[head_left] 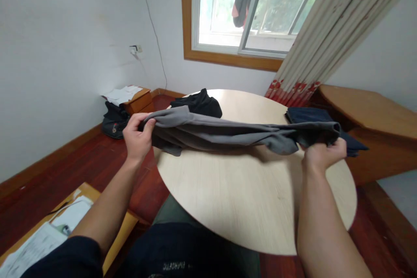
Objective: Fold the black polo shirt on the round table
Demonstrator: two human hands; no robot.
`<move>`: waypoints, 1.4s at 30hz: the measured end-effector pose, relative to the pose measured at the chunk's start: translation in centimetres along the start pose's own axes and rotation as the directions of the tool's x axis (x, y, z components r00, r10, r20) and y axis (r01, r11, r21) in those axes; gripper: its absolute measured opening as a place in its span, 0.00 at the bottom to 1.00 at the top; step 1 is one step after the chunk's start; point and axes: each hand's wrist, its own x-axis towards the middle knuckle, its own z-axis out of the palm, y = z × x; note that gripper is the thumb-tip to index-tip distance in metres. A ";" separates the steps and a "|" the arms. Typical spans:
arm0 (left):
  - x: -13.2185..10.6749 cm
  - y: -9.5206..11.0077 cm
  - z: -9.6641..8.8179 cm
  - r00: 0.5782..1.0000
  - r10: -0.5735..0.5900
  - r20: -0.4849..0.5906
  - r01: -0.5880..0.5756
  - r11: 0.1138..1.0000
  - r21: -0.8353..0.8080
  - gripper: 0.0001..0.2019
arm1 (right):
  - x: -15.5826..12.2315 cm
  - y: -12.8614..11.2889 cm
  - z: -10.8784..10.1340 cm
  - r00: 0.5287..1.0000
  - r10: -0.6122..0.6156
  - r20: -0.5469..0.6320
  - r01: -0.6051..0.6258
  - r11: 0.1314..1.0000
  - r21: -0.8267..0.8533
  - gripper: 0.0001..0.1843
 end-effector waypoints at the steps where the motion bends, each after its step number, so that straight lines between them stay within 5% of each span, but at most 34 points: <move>1: 0.1 -0.6 0.0 0.999 -0.008 -0.045 0.008 1.000 -0.002 0.14 | 0.3 0.3 0.0 0.996 0.037 -0.082 -0.029 0.994 0.101 0.04; 3: 0.3 -1.7 -0.3 0.991 -0.047 -0.126 0.043 0.999 -0.034 0.12 | 1.0 0.7 -0.2 0.965 0.153 -0.213 -0.076 0.941 0.331 0.06; 6: 0.8 -3.1 -0.9 0.955 -0.184 -0.233 0.155 0.978 -0.138 0.13 | 1.7 1.1 -0.5 0.934 0.305 -0.189 -0.164 0.831 0.532 0.07; 9: 0.8 -3.5 -0.7 0.926 -0.307 -0.220 0.258 0.940 -0.224 0.15 | 1.3 1.3 -1.0 0.977 0.211 0.044 -0.207 0.860 0.466 0.08; 11: 0.0 -3.4 0.0 0.957 -0.287 0.032 0.288 0.937 -0.200 0.18 | 0.1 1.4 -1.2 0.940 0.027 0.340 -0.128 0.952 0.276 0.16; 13: -1.1 -3.3 1.0 0.901 -0.200 0.386 0.249 0.965 -0.080 0.27 | -1.5 1.3 -1.3 0.727 -0.063 0.683 0.027 0.998 0.063 0.26; 16: -2.6 -3.4 2.6 0.635 -0.160 0.755 0.043 0.984 0.173 0.51 | -4.0 0.7 -0.8 0.342 0.010 0.940 0.268 0.957 -0.108 0.41; 18: -3.3 -3.3 3.5 0.477 -0.190 0.858 -0.096 0.959 0.266 0.58 | -5.5 -0.2 -0.4 0.215 0.072 0.974 0.385 0.910 -0.152 0.45; 20: -3.7 -3.1 3.9 0.375 -0.206 0.904 -0.167 0.944 0.284 0.55 | -6.6 -1.7 -0.4 0.123 0.150 0.981 0.445 0.875 -0.189 0.39; 24: -3.3 -2.1 2.9 0.318 -0.122 0.940 -0.110 0.980 0.165 0.34 | -6.9 -5.7 -1.3 -0.199 0.261 0.945 0.474 0.869 -0.140 0.24; 26: -1.8 -1.5 1.8 0.381 -0.012 0.925 -0.086 0.995 0.048 0.26 | -5.4 -8.2 -1.2 -0.271 0.288 0.918 0.538 0.837 -0.104 0.20; 28: 1.1 -0.7 0.9 0.539 0.128 0.833 -0.139 0.988 -0.062 0.21 | -3.0 -11.3 0.4 -0.192 0.228 0.954 0.638 0.768 -0.055 0.16; 30: 5.0 0.4 0.6 0.705 0.293 0.646 -0.285 0.951 -0.120 0.21 | -0.2 -14.9 3.9 -0.022 -0.065 0.998 0.751 0.658 0.059 0.18; 33: 11.2 2.1 1.9 0.818 0.463 0.340 -0.491 0.871 -0.004 0.23 | 3.0 -20.5 11.5 0.296 -0.506 0.810 0.849 0.528 0.019 0.21; 35: 14.3 2.4 3.5 0.853 0.481 0.204 -0.511 0.848 0.137 0.24 | 3.7 -23.0 16.7 0.407 -0.668 0.623 0.859 0.512 -0.011 0.24; 37: 15.5 1.8 5.4 0.885 0.432 0.174 -0.465 0.840 0.279 0.27 | 3.1 -23.8 21.1 0.430 -0.722 0.541 0.868 0.495 -0.029 0.25; 39: 14.7 0.1 7.5 0.906 0.320 0.276 -0.411 0.816 0.406 0.30 | 1.4 -22.5 24.3 0.406 -0.675 0.616 0.885 0.458 -0.081 0.30; 41: 12.4 -2.3 9.5 0.872 0.136 0.471 -0.386 0.783 0.487 0.33 | -0.7 -19.4 26.1 0.327 -0.472 0.819 0.899 0.423 -0.115 0.30; 42: 11.0 -3.6 10.3 0.817 0.030 0.576 -0.380 0.779 0.499 0.32 | -1.8 -17.4 26.5 0.261 -0.300 0.917 0.903 0.412 -0.123 0.28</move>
